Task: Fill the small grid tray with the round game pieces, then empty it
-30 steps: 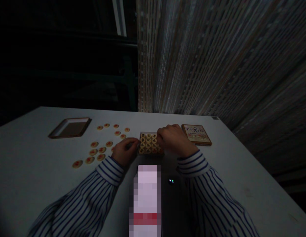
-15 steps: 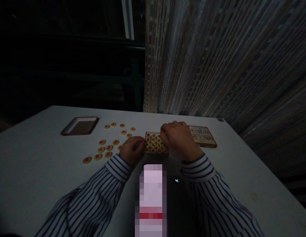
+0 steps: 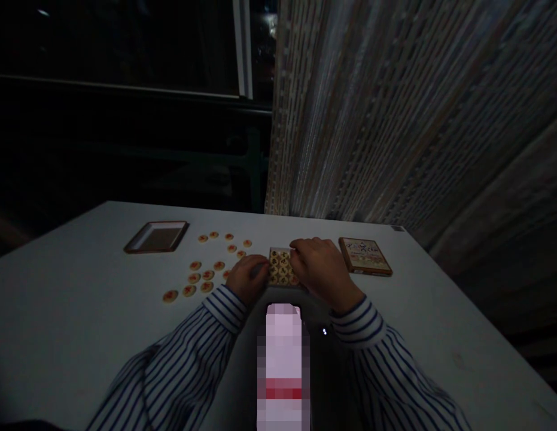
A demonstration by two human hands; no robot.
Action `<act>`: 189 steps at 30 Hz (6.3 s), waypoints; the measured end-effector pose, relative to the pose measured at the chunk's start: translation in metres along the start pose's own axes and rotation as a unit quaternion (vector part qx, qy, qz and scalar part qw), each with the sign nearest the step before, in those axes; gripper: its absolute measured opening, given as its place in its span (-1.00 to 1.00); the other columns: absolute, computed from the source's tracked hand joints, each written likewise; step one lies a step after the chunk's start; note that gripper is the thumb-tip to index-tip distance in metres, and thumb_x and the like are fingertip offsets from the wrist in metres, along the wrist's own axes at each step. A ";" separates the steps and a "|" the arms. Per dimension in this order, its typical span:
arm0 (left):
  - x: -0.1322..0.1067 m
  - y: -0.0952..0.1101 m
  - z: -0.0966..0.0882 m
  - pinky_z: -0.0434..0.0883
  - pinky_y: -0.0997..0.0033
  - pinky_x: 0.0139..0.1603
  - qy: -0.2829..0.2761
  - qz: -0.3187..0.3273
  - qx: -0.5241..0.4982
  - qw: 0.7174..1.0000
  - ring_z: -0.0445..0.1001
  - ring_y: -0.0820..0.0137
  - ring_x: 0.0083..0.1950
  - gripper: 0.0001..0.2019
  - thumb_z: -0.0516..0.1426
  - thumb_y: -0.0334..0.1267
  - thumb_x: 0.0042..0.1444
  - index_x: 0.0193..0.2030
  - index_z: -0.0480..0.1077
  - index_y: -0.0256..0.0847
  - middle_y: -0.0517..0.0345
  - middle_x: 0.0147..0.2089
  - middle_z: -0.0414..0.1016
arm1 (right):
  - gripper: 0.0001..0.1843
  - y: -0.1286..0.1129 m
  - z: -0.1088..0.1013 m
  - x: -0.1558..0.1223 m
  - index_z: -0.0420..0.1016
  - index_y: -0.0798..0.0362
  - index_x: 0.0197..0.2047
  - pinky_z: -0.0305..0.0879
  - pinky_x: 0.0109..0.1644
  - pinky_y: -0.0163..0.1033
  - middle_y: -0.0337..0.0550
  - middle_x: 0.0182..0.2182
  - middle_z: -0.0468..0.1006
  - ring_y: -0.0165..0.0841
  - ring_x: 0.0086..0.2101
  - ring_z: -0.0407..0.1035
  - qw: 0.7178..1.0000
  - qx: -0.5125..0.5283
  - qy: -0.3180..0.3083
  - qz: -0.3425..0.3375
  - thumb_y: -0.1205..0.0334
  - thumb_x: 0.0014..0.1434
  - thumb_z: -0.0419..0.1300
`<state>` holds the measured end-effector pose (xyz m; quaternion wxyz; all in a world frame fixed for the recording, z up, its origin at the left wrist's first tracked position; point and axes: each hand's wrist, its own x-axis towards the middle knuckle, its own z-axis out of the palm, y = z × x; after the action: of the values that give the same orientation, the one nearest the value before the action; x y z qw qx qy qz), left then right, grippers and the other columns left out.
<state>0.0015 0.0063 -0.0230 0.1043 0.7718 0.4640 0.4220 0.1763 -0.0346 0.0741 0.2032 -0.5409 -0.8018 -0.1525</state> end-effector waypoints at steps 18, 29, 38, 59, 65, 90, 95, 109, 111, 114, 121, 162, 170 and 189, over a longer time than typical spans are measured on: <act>0.000 0.001 -0.008 0.39 0.27 -0.08 0.050 0.012 -0.023 0.998 0.46 0.35 -0.17 -0.85 0.06 -0.31 0.06 -0.29 0.45 -0.24 0.05 -0.25 0.53 | -0.78 -0.001 0.054 -0.030 0.44 0.15 -0.25 -0.02 -0.25 -0.21 -0.12 -0.47 0.45 -0.33 -0.38 0.25 0.995 -0.025 0.062 -0.075 0.30 0.15 -0.01; -0.001 0.003 -0.048 0.37 0.25 -0.02 0.036 0.006 -0.003 0.999 0.45 0.32 -0.11 -0.82 0.06 -0.25 0.07 -0.25 0.44 -0.21 0.06 -0.22 0.52 | -0.79 -0.004 0.054 -0.031 0.44 0.14 -0.25 -0.06 -0.27 -0.18 -0.11 -0.47 0.43 -0.31 -0.38 0.21 0.990 -0.051 0.066 -0.113 0.30 0.14 0.01; -0.006 -0.026 -0.087 0.40 0.30 -0.08 0.065 -0.027 0.043 0.997 0.46 0.33 -0.13 -0.77 0.04 -0.18 0.08 -0.24 0.44 -0.21 0.07 -0.19 0.52 | -0.80 -0.002 0.056 -0.032 0.43 0.15 -0.25 -0.06 -0.25 -0.18 -0.09 -0.45 0.45 -0.31 -0.37 0.22 0.993 -0.048 0.058 -0.095 0.30 0.14 0.01; -0.022 -0.080 -0.136 0.37 0.34 -0.12 0.185 -0.065 0.173 0.965 0.48 0.31 -0.21 -0.77 0.02 -0.21 0.09 -0.26 0.45 -0.24 0.05 -0.26 0.54 | -0.77 -0.014 0.036 -0.011 0.47 0.14 -0.26 0.05 -0.23 -0.24 -0.10 -0.40 0.53 -0.35 -0.36 0.34 0.998 -0.007 0.023 -0.050 0.31 0.13 0.00; -0.023 -0.077 -0.142 0.37 0.34 -0.13 0.210 -0.067 0.179 0.959 0.47 0.30 -0.18 -0.76 0.00 -0.23 0.10 -0.25 0.44 -0.26 0.03 -0.25 0.53 | -0.74 -0.045 0.021 0.016 0.48 0.11 -0.19 0.12 -0.25 -0.24 -0.10 -0.36 0.55 -0.32 -0.34 0.38 0.997 0.044 -0.002 -0.061 0.31 0.11 0.01; -0.035 -0.081 -0.131 0.35 0.14 0.00 0.051 -0.039 0.166 0.984 0.39 0.21 -0.01 -0.81 0.13 -0.13 -0.03 -0.36 0.47 -0.16 -0.02 -0.03 0.42 | -0.73 -0.086 0.079 0.024 0.46 0.10 -0.19 0.06 -0.25 -0.26 -0.14 -0.42 0.49 -0.36 -0.35 0.33 0.983 0.138 -0.041 -0.117 0.34 0.14 -0.03; -0.037 -0.078 -0.127 0.34 0.13 0.03 -0.013 -0.025 0.154 0.988 0.38 0.19 0.02 -0.78 0.15 -0.09 -0.06 -0.39 0.47 -0.18 -0.07 -0.02 0.41 | -0.73 -0.086 0.077 0.022 0.45 0.08 -0.18 0.04 -0.27 -0.26 -0.16 -0.42 0.47 -0.36 -0.38 0.30 0.981 0.138 -0.045 -0.125 0.33 0.15 -0.04; -0.040 -0.073 -0.120 0.33 0.08 0.01 -0.076 -0.028 0.185 0.979 0.40 0.15 -0.02 -0.76 0.17 -0.10 -0.09 -0.33 0.49 -0.18 -0.11 -0.03 0.41 | -0.73 -0.088 0.077 0.020 0.45 0.08 -0.20 0.00 -0.31 -0.25 -0.15 -0.44 0.47 -0.37 -0.40 0.27 0.979 0.124 -0.073 -0.142 0.32 0.15 -0.05; -0.040 -0.071 -0.121 0.31 0.07 0.02 -0.085 -0.032 0.187 0.978 0.40 0.15 -0.02 -0.76 0.17 -0.10 -0.09 -0.33 0.49 -0.19 -0.11 -0.03 0.41 | -0.72 -0.088 0.078 0.020 0.45 0.07 -0.20 0.00 -0.31 -0.25 -0.16 -0.44 0.47 -0.37 -0.40 0.27 0.978 0.127 -0.078 -0.143 0.31 0.16 -0.06; -0.040 -0.070 -0.122 0.30 0.08 0.04 -0.092 -0.040 0.194 0.976 0.39 0.15 0.00 -0.76 0.17 -0.10 -0.09 -0.31 0.49 -0.19 -0.09 -0.02 0.41 | -0.72 -0.088 0.079 0.020 0.45 0.08 -0.21 0.01 -0.31 -0.25 -0.16 -0.44 0.47 -0.38 -0.41 0.27 0.977 0.128 -0.084 -0.147 0.31 0.16 -0.07; -0.041 -0.071 -0.122 0.30 0.06 0.04 -0.102 -0.043 0.195 0.975 0.37 0.14 0.02 -0.72 0.15 -0.08 -0.08 -0.27 0.49 -0.18 -0.09 -0.01 0.39 | -0.73 -0.088 0.077 0.020 0.45 0.08 -0.23 0.01 -0.31 -0.25 -0.16 -0.44 0.47 -0.37 -0.40 0.28 0.978 0.120 -0.096 -0.142 0.32 0.15 -0.06; -0.046 -0.075 -0.112 0.23 -0.06 0.06 -0.139 -0.042 0.237 0.960 0.30 0.07 0.08 -0.69 0.14 -0.05 -0.10 -0.25 0.49 -0.16 -0.12 0.04 0.35 | -0.73 -0.086 0.077 0.016 0.44 0.08 -0.20 0.04 -0.29 -0.25 -0.14 -0.42 0.49 -0.38 -0.40 0.30 0.976 0.121 -0.107 -0.143 0.30 0.16 -0.06; -0.045 -0.072 -0.112 0.25 0.01 0.06 -0.126 -0.036 0.237 0.963 0.32 0.11 0.05 -0.72 0.14 -0.07 -0.10 -0.29 0.49 -0.17 -0.09 0.01 0.37 | -0.72 -0.086 0.076 0.017 0.45 0.08 -0.20 0.04 -0.29 -0.26 -0.14 -0.42 0.49 -0.38 -0.41 0.30 0.976 0.119 -0.111 -0.146 0.30 0.17 -0.07; -0.038 -0.069 -0.118 0.24 0.03 0.05 -0.040 0.003 0.199 0.979 0.37 0.19 -0.03 -0.78 0.11 -0.13 -0.06 -0.30 0.43 -0.19 -0.03 -0.07 0.42 | -0.71 -0.085 0.078 0.016 0.45 0.07 -0.19 0.05 -0.30 -0.26 -0.15 -0.43 0.49 -0.40 -0.42 0.29 0.979 0.109 -0.100 -0.143 0.30 0.16 -0.07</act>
<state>-0.1380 -0.0135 -0.0085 -0.0344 0.7949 0.5315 0.2905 0.0790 -0.0167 0.0124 0.1561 -0.4080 -0.8988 -0.0365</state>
